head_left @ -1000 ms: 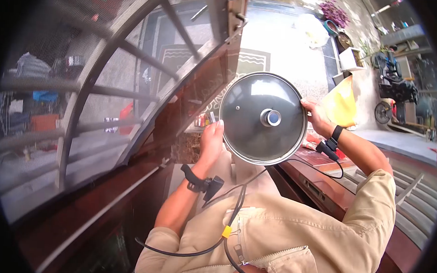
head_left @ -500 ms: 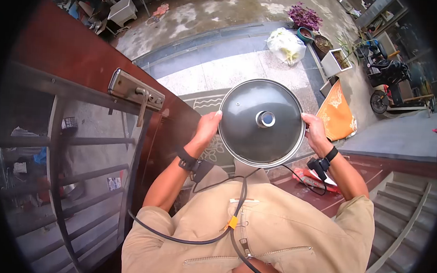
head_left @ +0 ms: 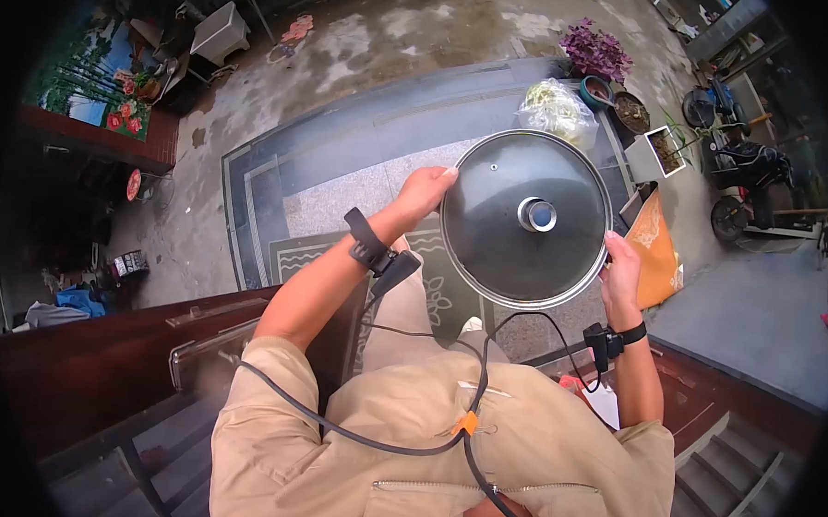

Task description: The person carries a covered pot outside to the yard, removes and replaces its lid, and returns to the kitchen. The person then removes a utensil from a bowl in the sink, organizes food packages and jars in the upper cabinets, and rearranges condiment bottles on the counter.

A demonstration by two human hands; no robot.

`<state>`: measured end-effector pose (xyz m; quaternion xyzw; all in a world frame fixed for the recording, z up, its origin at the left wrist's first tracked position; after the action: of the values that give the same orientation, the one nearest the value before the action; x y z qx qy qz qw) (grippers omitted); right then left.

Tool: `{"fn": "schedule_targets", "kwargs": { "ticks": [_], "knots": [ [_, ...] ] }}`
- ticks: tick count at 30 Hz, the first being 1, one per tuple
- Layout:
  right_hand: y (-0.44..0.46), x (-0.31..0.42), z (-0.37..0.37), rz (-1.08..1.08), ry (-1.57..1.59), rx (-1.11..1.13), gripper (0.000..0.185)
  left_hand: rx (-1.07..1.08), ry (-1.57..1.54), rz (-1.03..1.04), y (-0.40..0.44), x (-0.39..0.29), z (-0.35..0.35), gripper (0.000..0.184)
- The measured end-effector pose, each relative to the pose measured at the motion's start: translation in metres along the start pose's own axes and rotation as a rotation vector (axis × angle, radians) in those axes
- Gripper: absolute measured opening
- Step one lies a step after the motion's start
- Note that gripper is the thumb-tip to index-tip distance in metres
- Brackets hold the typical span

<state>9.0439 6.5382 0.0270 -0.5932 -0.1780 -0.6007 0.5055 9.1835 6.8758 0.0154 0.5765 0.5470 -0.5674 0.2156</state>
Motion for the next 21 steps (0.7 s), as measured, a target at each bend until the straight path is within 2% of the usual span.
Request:
{"fn": "schedule_targets", "kwargs": {
  "ticks": [5,9,12,14,15,20,21],
  "knots": [
    [0.066,0.012,0.110,-0.004,0.002,-0.063,0.024,0.172,0.007,0.003,0.073,-0.030,-0.110,0.043],
    [0.099,0.005,0.201,0.062,0.017,-0.028,0.025,0.214,-0.035,-0.013,0.076,-0.046,-0.202,0.042],
    [0.132,-0.005,0.271,0.109,0.009,0.045,0.026,0.159,-0.021,-0.037,0.070,-0.035,-0.268,0.039],
    [0.146,-0.009,0.322,0.179,-0.005,0.136,0.026,-0.004,0.066,-0.071,0.060,-0.010,-0.306,0.038],
    [0.159,-0.018,0.342,0.187,-0.005,0.197,0.026,-0.017,0.063,-0.077,0.054,-0.008,-0.319,0.038],
    [0.183,-0.014,0.454,0.256,-0.087,0.376,0.026,-0.271,-0.049,-0.118,0.025,0.011,-0.380,0.039],
    [0.190,-0.010,0.472,0.252,-0.096,0.429,0.026,-0.301,-0.156,-0.204,0.020,0.003,-0.383,0.039]
  ]
}}
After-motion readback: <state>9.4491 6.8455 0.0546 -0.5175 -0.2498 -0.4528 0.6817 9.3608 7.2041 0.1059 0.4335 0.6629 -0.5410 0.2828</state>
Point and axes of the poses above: each hand's wrist, its own y-axis towards the middle knuckle, its own z-axis out of the palm, x = y × z, the point moved 4 cm from there along y, towards the middle knuckle, and after that the axes turned 9 degrees about y, right-handed, at the moved point
